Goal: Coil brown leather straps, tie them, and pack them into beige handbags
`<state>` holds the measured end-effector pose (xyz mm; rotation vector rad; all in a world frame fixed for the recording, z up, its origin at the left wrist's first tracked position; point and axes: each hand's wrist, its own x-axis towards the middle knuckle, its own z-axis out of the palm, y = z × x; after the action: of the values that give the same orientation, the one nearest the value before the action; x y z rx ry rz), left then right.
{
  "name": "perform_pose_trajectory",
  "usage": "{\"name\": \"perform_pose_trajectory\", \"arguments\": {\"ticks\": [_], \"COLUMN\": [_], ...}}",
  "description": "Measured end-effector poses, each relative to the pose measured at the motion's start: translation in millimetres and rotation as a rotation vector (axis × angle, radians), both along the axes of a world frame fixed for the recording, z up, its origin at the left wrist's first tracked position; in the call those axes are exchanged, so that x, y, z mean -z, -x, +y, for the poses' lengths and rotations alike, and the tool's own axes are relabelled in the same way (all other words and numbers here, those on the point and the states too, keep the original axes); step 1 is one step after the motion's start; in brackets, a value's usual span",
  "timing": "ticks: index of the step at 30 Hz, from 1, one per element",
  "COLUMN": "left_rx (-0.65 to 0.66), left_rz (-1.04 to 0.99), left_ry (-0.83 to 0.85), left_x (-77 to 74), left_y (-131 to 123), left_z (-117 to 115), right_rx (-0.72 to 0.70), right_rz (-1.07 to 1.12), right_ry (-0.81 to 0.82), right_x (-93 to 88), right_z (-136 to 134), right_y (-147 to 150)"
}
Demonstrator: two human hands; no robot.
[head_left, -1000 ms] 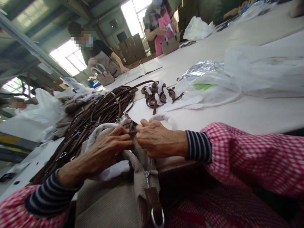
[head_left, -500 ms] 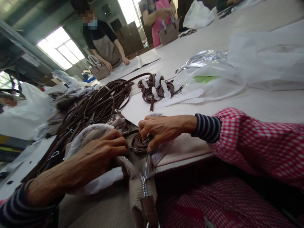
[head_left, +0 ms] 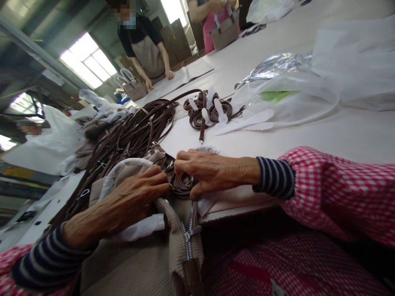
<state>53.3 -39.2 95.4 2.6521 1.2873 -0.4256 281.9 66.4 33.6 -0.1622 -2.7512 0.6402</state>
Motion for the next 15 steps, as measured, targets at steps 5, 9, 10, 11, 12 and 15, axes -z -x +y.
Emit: {"name": "perform_pose_trajectory", "arguments": {"ticks": [5, 9, 10, 11, 12, 15], "left_rx": [-0.056, -0.081, -0.084, -0.086, -0.088, -0.085], "left_rz": [0.015, 0.033, 0.032, 0.028, 0.022, -0.029], "left_ry": [0.071, 0.088, 0.084, 0.079, 0.076, 0.047], "left_x": [-1.9, -2.6, -2.6, -2.4, -2.1, -1.0], "left_y": [-3, -5, -5, -5, -4, 0], "left_z": [-1, 0, -1, -1, -2, -5], "right_rx": [-0.036, -0.095, -0.1, -0.098, -0.091, -0.015], "right_rz": [-0.007, -0.178, -0.192, -0.19, -0.182, -0.147], "right_ry": [0.051, -0.066, -0.071, -0.057, -0.031, 0.009], "right_x": [0.2, -4.1, -5.5, -7.1, -9.0, -15.4], "right_z": [11, 14, 14, 16, 17, 15], "right_y": [-9, -6, -5, -4, -3, -1]}}
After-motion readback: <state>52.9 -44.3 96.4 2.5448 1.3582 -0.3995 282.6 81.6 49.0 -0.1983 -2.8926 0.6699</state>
